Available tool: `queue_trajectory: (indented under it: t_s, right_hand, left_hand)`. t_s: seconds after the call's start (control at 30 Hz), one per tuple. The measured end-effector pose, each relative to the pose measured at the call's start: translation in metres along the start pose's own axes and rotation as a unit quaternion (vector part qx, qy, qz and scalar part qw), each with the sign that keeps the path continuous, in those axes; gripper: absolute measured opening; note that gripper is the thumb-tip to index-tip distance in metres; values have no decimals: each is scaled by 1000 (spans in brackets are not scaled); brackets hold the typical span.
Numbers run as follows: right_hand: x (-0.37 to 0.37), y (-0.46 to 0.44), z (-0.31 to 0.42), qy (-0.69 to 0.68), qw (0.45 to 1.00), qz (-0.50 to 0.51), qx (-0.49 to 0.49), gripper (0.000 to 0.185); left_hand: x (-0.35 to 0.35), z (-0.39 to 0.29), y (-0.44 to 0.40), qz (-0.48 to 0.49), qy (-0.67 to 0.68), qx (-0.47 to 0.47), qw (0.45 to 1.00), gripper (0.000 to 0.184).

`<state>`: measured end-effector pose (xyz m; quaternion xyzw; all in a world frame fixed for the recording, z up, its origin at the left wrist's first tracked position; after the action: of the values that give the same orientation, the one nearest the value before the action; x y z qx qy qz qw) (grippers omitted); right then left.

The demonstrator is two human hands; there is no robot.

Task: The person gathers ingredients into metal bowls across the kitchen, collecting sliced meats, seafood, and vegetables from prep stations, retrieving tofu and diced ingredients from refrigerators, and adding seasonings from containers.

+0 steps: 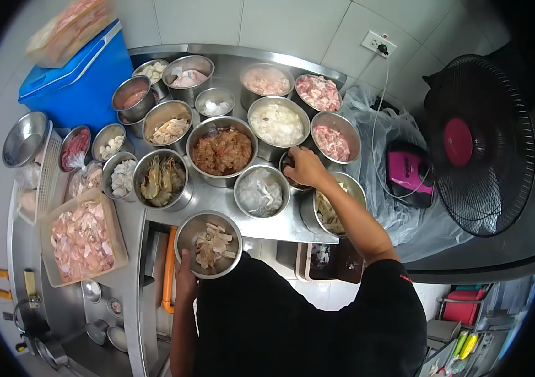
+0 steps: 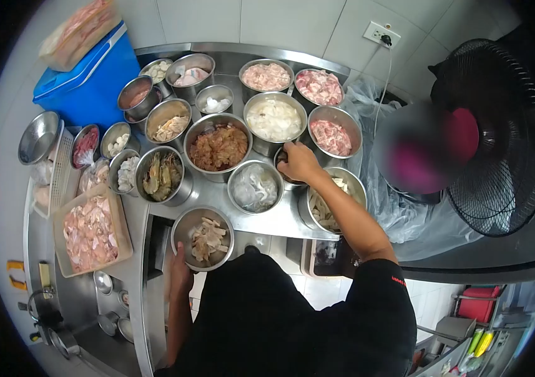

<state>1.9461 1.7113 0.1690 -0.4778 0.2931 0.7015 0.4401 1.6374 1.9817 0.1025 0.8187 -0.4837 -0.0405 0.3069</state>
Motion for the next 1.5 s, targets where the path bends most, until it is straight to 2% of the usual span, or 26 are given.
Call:
queue_trajectory:
  t_s: [0.07, 0.1, 0.17, 0.23, 0.3, 0.33, 0.37, 0.43, 0.47, 0.5, 0.57, 0.6, 0.63, 0.73, 0.77, 0.83, 0.9, 1.0, 1.07, 1.1, 1.17, 1.3, 1.37, 1.43, 1.5]
  right_hand:
    - [-1, 0, -15, -102, 994, 6, -33, 36]
    - [-5, 0, -18, -100, 994, 7, -36, 36]
    - [-13, 1, -27, -222, 974, 34, 22, 34]
    - [-10, -2, -43, -249, 968, 37, 28, 31]
    - [-18, 1, -41, -350, 926, 79, 115, 29]
    - [-8, -3, -54, -286, 954, 64, 63, 29]
    - [-8, -1, -52, -286, 954, 64, 63, 29]
    - [-7, 2, -43, -146, 986, 3, -82, 30]
    - [-23, 5, -22, -163, 983, 67, -48, 31]
    - [-20, 3, -20, -164, 983, 67, -49, 31]
    - [-15, 1, -17, -131, 985, 41, -105, 34]
    - [-13, 0, -14, -119, 978, 18, -168, 36]
    - [-11, -1, -12, -119, 979, 17, -165, 36]
    - [-10, -2, -12, -189, 979, 47, -58, 33]
    - [-12, -2, -14, -187, 980, 46, -55, 33]
    - [-17, -3, -18, -221, 974, 56, -15, 32]
    - [-16, 0, -21, -225, 973, 50, -26, 32]
    - [-12, -1, -37, -292, 956, 37, -1, 30]
    - [-14, -3, -43, -337, 938, 83, -18, 28]
    - [-15, -3, -43, -336, 938, 81, -17, 28]
    - [-16, -3, -39, -240, 964, 117, -9, 26]
    - [-23, -2, -28, -273, 956, 109, -22, 23]
    - [-34, 0, -30, -405, 912, 73, -5, 20]
    - [-48, -2, -35, -392, 918, 49, 7, 19]
    - [-62, -2, -29, -374, 924, 77, -2, 19]
  left_hand:
    - [15, -11, 6, -7, 13, 10, 1000, 52]
    - [21, -18, 10, -8, 18, 32, 999, 51]
    - [22, -17, 8, -4, 30, 30, 999, 51]
    - [19, -13, 4, 7, 41, 58, 997, 51]
    - [22, -15, 4, -8, 55, 70, 996, 49]
    - [20, -14, 3, -3, 51, 53, 997, 50]
    - [17, -12, 1, 2, 46, 36, 998, 52]
    - [11, -5, -8, 5, 38, 38, 999, 52]
    - [9, -3, -10, 7, 30, 39, 999, 51]
    - [11, -6, -9, 7, 30, 40, 999, 51]
    - [17, -11, -7, -12, 1, 68, 998, 50]
    - [15, -12, -7, -9, 0, 67, 998, 50]
    - [12, -11, -7, -3, -12, 40, 999, 48]
    - [11, -17, -3, 6, -26, -3, 1000, 47]
    - [12, -18, -1, 4, -25, -18, 1000, 46]
    - [10, -4, -11, -17, -7, 8, 1000, 45]
    - [0, 6, -17, -40, 10, 34, 999, 44]
    - [-7, 5, -22, 8, -35, -11, 999, 43]
    - [-2, 2, -20, -25, -24, 3, 999, 45]
    - [-3, 2, -21, -23, -24, 2, 999, 45]
    - [-6, 0, -22, -6, -48, 10, 999, 45]
    - [-4, -3, -23, -9, -4, 15, 1000, 41]
    - [-12, 0, -30, 48, -33, -3, 998, 46]
    - [-5, -2, -31, 35, -24, 17, 999, 46]
    - [5, -11, -28, 23, -16, 37, 999, 46]
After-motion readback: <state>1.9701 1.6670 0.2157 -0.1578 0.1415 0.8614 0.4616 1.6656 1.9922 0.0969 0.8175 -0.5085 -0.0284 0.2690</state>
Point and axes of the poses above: each hand's wrist, its own y-axis away from the middle knuckle, its own x-axis out of the palm, z = x × y, the point moved 1 cm from there along -y, towards the middle knuckle, and after that the axes turned 3 degrees about -y, right-handed, at the moved point
